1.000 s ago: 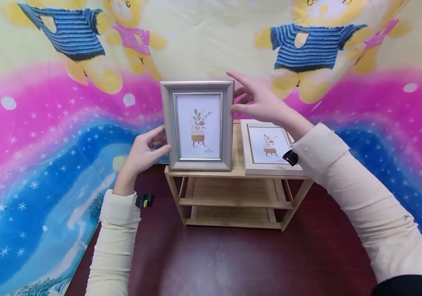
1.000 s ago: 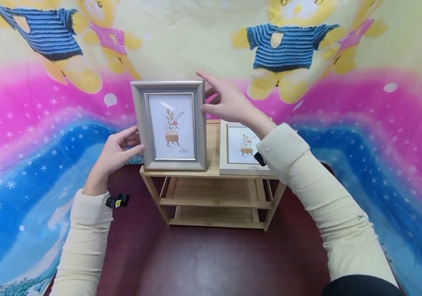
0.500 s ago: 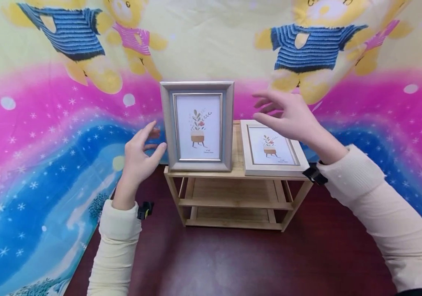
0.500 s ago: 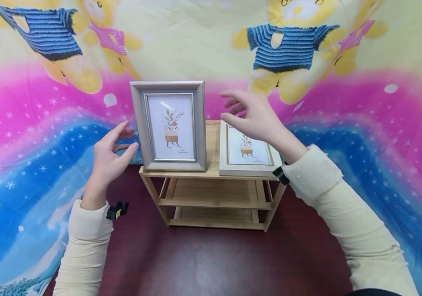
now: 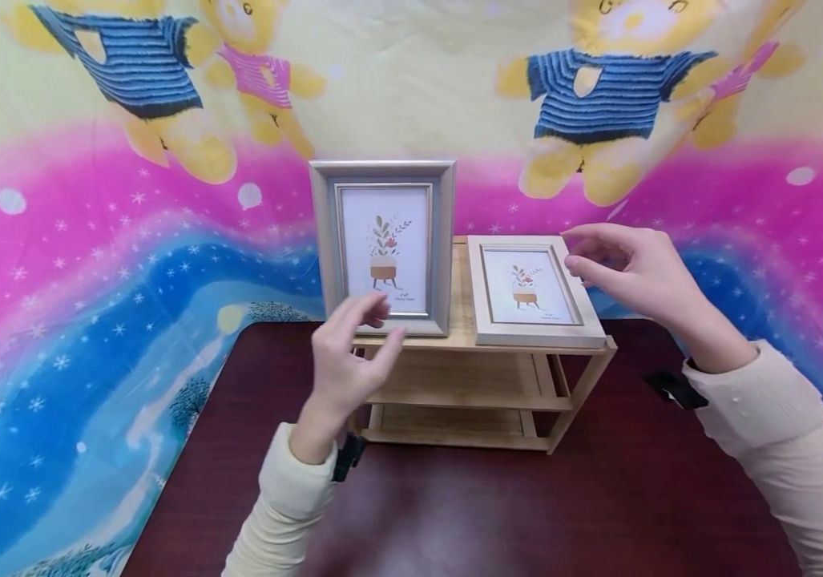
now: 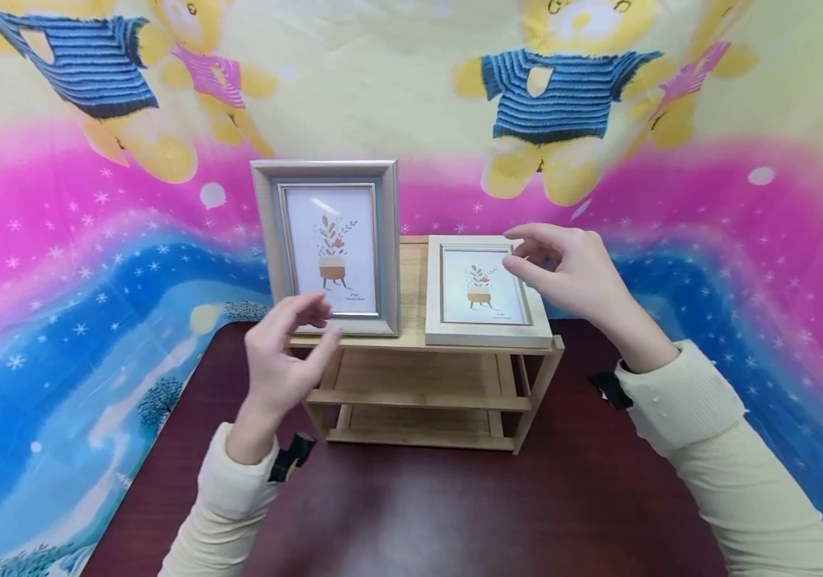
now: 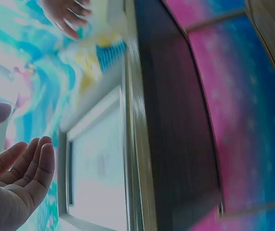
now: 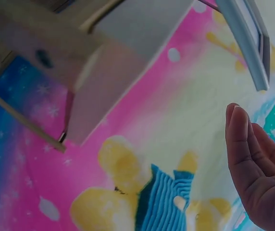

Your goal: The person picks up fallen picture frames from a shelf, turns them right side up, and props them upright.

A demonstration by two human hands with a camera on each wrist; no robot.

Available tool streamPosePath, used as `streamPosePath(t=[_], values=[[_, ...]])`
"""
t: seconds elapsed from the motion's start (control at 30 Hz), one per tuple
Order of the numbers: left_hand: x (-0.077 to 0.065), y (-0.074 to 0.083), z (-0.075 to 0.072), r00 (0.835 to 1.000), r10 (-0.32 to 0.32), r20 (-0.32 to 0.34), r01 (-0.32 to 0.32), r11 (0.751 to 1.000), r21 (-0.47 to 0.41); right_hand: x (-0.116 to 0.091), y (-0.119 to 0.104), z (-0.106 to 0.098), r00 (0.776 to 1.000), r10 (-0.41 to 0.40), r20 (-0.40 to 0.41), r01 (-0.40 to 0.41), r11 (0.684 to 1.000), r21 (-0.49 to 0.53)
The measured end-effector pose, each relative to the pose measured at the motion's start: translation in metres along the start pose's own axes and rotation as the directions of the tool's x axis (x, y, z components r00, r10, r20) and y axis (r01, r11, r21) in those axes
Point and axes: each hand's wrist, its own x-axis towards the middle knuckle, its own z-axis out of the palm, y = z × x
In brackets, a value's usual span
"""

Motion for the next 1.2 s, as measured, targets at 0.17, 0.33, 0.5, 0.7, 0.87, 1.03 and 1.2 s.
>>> streamPosePath(t=[0.17, 0.33, 0.5, 0.7, 0.87, 1.03, 1.2], values=[[-0.006, 0.016, 0.033, 0.994, -0.034, 0.106, 0.035, 0.999, -0.003, 0.001, 0.013, -0.001, 0.997, 0.074, 0.021, -0.074, 0.997, -0.016], [-0.011, 0.039, 0.065, 0.934, -0.261, 0.245, 0.217, 0.957, 0.191, 0.014, 0.031, 0.001, 0.985, 0.153, 0.086, -0.145, 0.985, -0.089], [-0.013, 0.052, 0.091, 0.817, -0.469, 0.335, 0.324, 0.855, 0.405, 0.032, 0.056, 0.006, 0.934, 0.276, 0.226, -0.248, 0.958, -0.145], [-0.014, 0.048, 0.114, 0.789, -0.533, 0.306, 0.384, 0.816, 0.433, 0.048, 0.085, 0.014, 0.872, 0.349, 0.343, -0.372, 0.928, 0.003], [-0.017, 0.041, 0.127, 0.786, -0.554, 0.274, 0.387, 0.786, 0.481, 0.055, 0.101, 0.024, 0.816, 0.421, 0.396, -0.482, 0.874, 0.065], [-0.016, 0.035, 0.133, 0.819, -0.525, 0.231, 0.351, 0.777, 0.523, 0.059, 0.112, 0.028, 0.802, 0.430, 0.414, -0.519, 0.846, 0.126], [-0.013, 0.031, 0.135, 0.826, -0.519, 0.220, 0.343, 0.772, 0.535, 0.061, 0.116, 0.031, 0.809, 0.433, 0.398, -0.529, 0.832, 0.169]])
